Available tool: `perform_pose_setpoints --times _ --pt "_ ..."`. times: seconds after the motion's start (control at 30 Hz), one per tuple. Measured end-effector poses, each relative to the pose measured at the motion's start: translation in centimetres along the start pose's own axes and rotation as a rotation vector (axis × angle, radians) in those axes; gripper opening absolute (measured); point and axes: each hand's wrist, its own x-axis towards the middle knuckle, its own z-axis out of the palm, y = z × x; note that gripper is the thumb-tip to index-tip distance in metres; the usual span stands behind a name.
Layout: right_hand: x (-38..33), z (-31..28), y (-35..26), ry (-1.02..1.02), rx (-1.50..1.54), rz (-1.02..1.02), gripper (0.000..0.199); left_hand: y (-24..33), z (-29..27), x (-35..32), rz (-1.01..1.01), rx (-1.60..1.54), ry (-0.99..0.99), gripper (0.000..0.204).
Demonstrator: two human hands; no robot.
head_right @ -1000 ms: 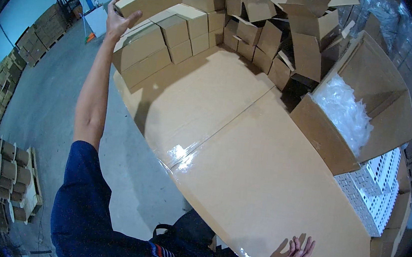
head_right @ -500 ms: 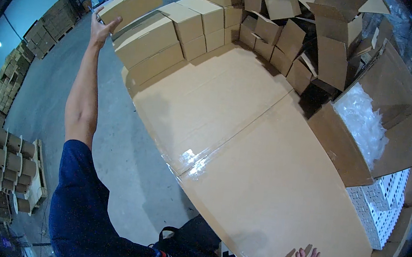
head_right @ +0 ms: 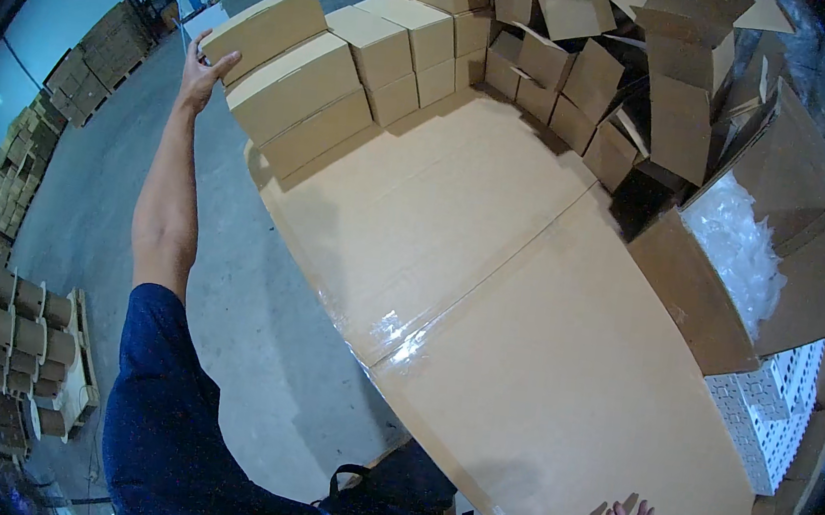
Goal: Place small product boxes into plastic bags and then into larger cardboard boxes for shipping.
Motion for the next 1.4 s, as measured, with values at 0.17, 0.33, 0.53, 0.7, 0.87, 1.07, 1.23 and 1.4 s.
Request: perform_pose_setpoints --times 0.17,0.33,0.53,0.7,0.87,1.07,1.23,1.4 --pt "0.5 0.9 0.2 0.02 -0.055 -0.003 0.062 -1.1 -0.5 0.5 -0.03 -0.041 -0.007 0.093" --pt "0.8 1.4 0.4 0.043 -0.056 -0.001 0.059 -1.7 -0.6 0.9 -0.056 -0.079 -0.04 0.095" --pt "0.9 1.5 0.5 0.023 -0.078 -0.018 0.058 -1.7 -1.0 1.2 -0.024 -0.05 -0.047 0.094" --pt "0.5 1.2 0.7 0.03 -0.072 -0.036 0.058 -1.4 0.0 0.4 -0.017 0.012 -0.005 0.094" --pt "0.3 0.4 1.4 0.034 -0.037 -0.027 0.059 -1.6 -0.8 0.6 -0.026 0.011 -0.011 0.094" --pt "0.9 0.0 0.3 0.056 0.013 0.0 0.059 -0.7 -1.0 0.6 0.002 -0.001 -0.002 0.097" --pt "1.2 -2.2 -1.6 0.082 0.068 -0.013 0.057 3.0 1.3 -0.5 0.083 0.036 0.076 0.083" --pt "2.1 -4.9 -1.1 0.125 0.049 -0.012 0.051 9.1 3.1 0.3 0.575 0.807 0.12 0.049"
